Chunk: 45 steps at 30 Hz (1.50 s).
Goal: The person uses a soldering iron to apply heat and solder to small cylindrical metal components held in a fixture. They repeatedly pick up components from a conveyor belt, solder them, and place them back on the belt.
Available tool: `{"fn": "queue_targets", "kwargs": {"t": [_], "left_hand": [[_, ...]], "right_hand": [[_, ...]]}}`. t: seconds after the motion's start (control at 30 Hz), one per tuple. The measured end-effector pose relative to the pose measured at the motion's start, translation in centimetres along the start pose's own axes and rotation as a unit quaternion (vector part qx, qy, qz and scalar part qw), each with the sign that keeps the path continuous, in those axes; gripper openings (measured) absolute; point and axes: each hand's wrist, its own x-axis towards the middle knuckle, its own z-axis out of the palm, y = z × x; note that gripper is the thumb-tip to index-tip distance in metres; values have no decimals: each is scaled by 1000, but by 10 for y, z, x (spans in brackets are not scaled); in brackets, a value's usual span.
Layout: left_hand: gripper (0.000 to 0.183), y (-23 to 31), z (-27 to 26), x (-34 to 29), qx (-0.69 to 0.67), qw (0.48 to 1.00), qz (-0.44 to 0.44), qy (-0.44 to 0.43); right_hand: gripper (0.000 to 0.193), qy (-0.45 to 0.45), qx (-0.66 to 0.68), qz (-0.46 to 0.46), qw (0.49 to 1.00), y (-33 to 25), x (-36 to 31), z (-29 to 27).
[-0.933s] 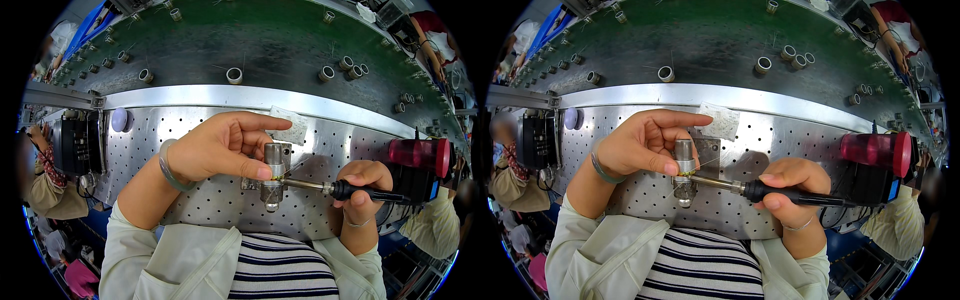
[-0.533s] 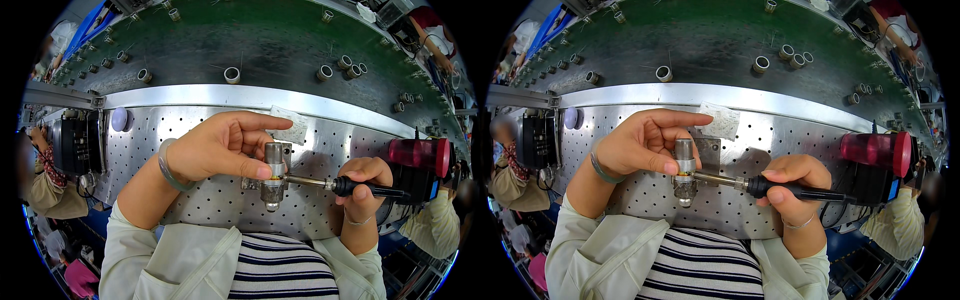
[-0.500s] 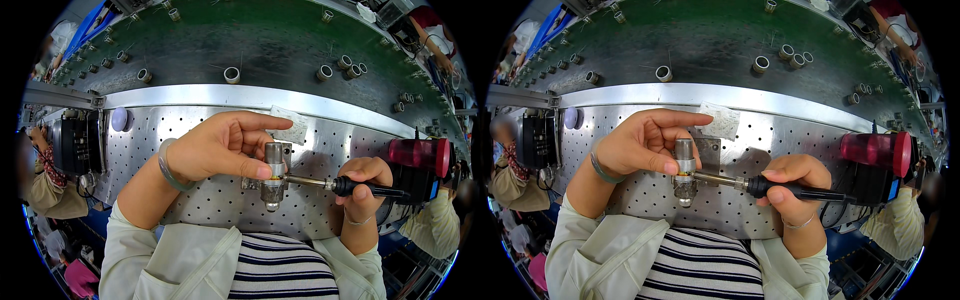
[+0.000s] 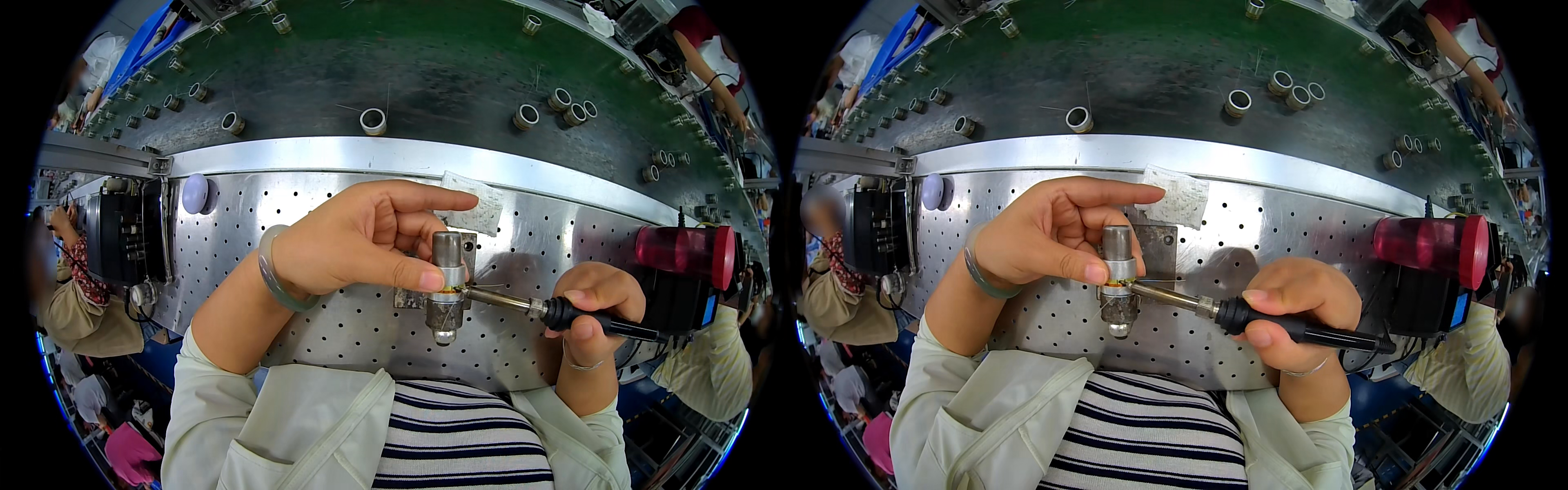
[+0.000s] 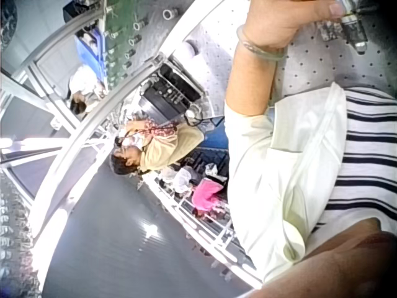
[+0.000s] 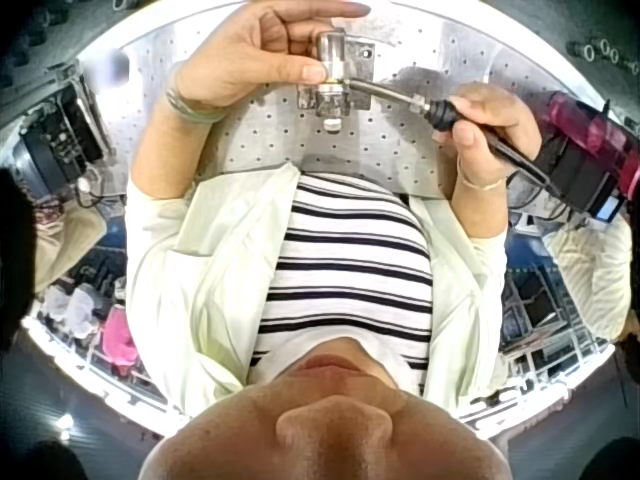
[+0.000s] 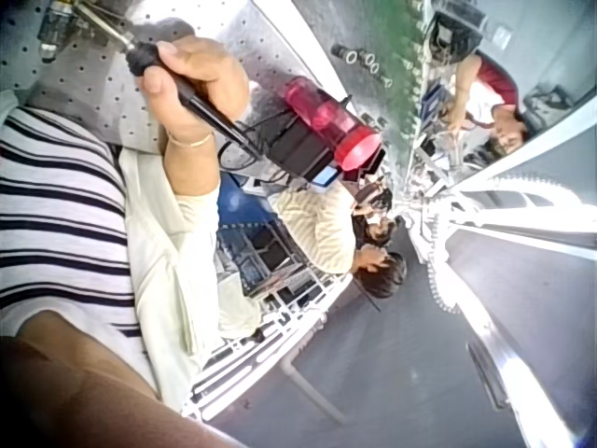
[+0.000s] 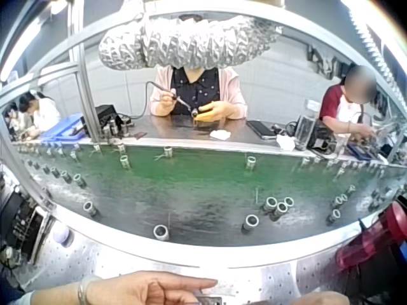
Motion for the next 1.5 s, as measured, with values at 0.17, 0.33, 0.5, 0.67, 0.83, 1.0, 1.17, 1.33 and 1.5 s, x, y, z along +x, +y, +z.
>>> {"fn": "queue_targets", "kwargs": {"t": [0.17, 0.33, 0.5, 0.67, 0.83, 1.0, 1.17, 1.33, 1.5], "left_hand": [[73, 0, 1, 0, 5, 1000, -1, 3], [74, -1, 1, 2, 3, 1000, -5, 2], [74, -1, 1, 2, 3, 1000, -7, 2], [74, -3, 2, 5, 1, 1000, -5, 4], [74, -2, 2, 5, 2, 1000, -6, 9], [73, -1, 3, 5, 10, 1000, -4, 9], [72, 0, 8, 4, 19, 1000, 10, 11], [73, 1, 11, 4, 32, 999, -1, 21], [74, 3, 13, 4, 17, 999, -9, 28]], "right_hand": [[22, 21, 21, -3, 1000, 0, -1, -1], [21, 5, 23, 1, 1000, 1, -1, -3], [22, -3, 23, 4, 1000, 1, 0, -4], [23, -4, -7, -11, 1000, 1, -2, -6], [24, 37, -1, -1, 999, -1, -2, -2], [23, 41, 13, 13, 999, -2, -2, -8], [21, 19, 14, 5, 1000, 2, -1, -9], [22, 21, 14, 7, 1000, 2, -2, -10], [22, 15, 17, 11, 1000, 4, -2, -10]]}}
